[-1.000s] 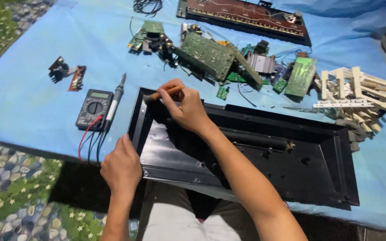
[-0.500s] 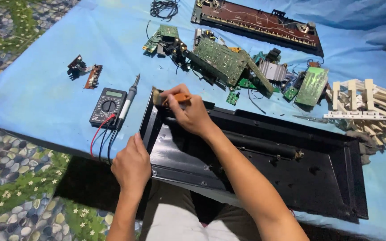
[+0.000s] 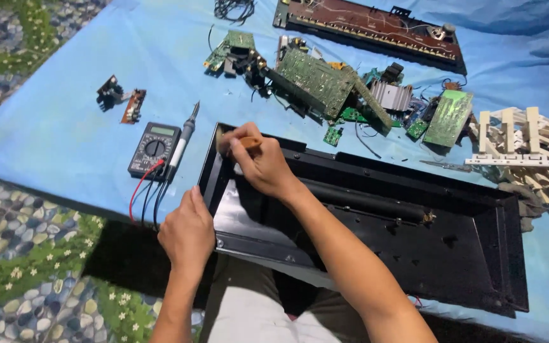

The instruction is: Disassembling an electronic keyboard into its constituent parts and cleaning the internal casing with a brush.

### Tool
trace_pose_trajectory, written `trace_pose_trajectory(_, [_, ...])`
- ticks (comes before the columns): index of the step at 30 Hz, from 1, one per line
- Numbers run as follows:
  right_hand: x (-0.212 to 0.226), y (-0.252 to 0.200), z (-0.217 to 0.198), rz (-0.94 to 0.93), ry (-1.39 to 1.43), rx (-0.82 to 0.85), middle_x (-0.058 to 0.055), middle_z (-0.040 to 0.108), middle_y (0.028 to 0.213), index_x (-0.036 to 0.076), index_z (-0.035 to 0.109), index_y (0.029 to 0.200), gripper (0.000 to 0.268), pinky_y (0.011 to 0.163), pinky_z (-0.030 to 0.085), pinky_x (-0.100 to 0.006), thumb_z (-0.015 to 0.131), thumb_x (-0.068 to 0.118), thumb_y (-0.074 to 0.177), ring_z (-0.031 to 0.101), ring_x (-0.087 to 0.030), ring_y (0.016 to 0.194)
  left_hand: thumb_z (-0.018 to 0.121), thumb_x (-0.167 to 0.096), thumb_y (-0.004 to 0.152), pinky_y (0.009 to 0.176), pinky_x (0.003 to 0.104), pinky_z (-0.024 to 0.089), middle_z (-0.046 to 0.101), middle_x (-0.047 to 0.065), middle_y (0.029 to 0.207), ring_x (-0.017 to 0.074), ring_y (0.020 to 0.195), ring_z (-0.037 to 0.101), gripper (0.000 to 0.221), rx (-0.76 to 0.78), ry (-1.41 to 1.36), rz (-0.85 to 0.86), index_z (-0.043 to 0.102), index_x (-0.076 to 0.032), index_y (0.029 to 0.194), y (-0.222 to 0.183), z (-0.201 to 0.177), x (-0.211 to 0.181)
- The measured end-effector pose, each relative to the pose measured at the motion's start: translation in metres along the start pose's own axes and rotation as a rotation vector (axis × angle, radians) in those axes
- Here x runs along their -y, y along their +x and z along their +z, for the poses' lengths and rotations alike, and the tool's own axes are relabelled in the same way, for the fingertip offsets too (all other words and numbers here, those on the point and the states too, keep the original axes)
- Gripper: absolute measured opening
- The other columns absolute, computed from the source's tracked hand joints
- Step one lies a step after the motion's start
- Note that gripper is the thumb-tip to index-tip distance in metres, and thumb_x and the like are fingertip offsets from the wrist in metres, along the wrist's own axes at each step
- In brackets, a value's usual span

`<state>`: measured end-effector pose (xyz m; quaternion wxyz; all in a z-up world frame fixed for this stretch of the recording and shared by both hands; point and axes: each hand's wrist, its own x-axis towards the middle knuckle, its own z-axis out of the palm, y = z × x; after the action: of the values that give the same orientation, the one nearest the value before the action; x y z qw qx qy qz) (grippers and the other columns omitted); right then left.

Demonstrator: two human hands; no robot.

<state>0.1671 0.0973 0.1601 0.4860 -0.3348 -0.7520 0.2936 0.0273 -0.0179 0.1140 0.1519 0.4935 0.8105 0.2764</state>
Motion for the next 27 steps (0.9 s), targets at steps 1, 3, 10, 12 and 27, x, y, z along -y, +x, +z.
trace_pose_trajectory(1, [0.005,0.002,-0.003,-0.002,-0.001,-0.003,-0.005,0.074,0.069,0.014,0.065,0.102,0.014,0.067,0.057,-0.029,0.055,0.024,0.103,0.073,-0.019,0.067,0.029,-0.051,0.114,0.074,0.063,0.056,0.071,0.027,0.073,0.0545,0.081,0.071,0.059,-0.001,0.000,0.004,0.065,-0.011,0.090,0.001,-0.001,-0.002])
trace_pose_trajectory(3, [0.015,0.004,-0.007,0.050,-0.018,-0.072,-0.004,0.075,0.068,0.013,0.062,0.098,0.022,0.071,0.058,-0.030,0.049,0.029,0.104,0.074,-0.019,0.067,0.027,-0.049,0.115,0.074,0.062,0.057,0.072,0.027,0.076,0.0536,0.082,0.072,0.058,0.003,-0.014,0.007,0.068,-0.012,0.095,-0.002,-0.003,-0.002])
trace_pose_trajectory(10, [0.016,-0.002,-0.003,0.076,0.118,-0.011,-0.004,0.070,0.058,0.009,0.064,0.091,0.024,0.068,0.057,-0.028,0.050,0.024,0.103,0.070,-0.015,0.057,0.026,-0.051,0.115,0.077,0.063,0.055,0.072,0.028,0.077,0.0552,0.085,0.071,0.060,0.028,-0.013,-0.009,0.067,-0.012,0.093,0.002,-0.001,-0.002])
trace_pose_trajectory(12, [0.009,-0.006,-0.002,-0.036,-0.027,-0.135,-0.005,0.077,0.076,0.016,0.067,0.102,0.015,0.068,0.059,-0.030,0.055,0.023,0.105,0.077,-0.022,0.073,0.026,-0.051,0.114,0.078,0.064,0.055,0.072,0.029,0.078,0.0562,0.086,0.071,0.061,0.023,-0.011,-0.013,0.066,-0.011,0.091,0.002,0.001,0.000])
trace_pose_trajectory(27, [0.039,-0.024,-0.031,0.088,0.269,0.372,-0.008,0.075,0.085,0.009,0.066,0.090,0.018,0.071,0.058,-0.033,0.056,0.019,0.102,0.071,-0.017,0.076,0.026,-0.054,0.113,0.080,0.063,0.055,0.072,0.028,0.079,0.0558,0.088,0.071,0.059,0.059,-0.005,-0.042,0.067,-0.015,0.095,0.004,-0.001,-0.002])
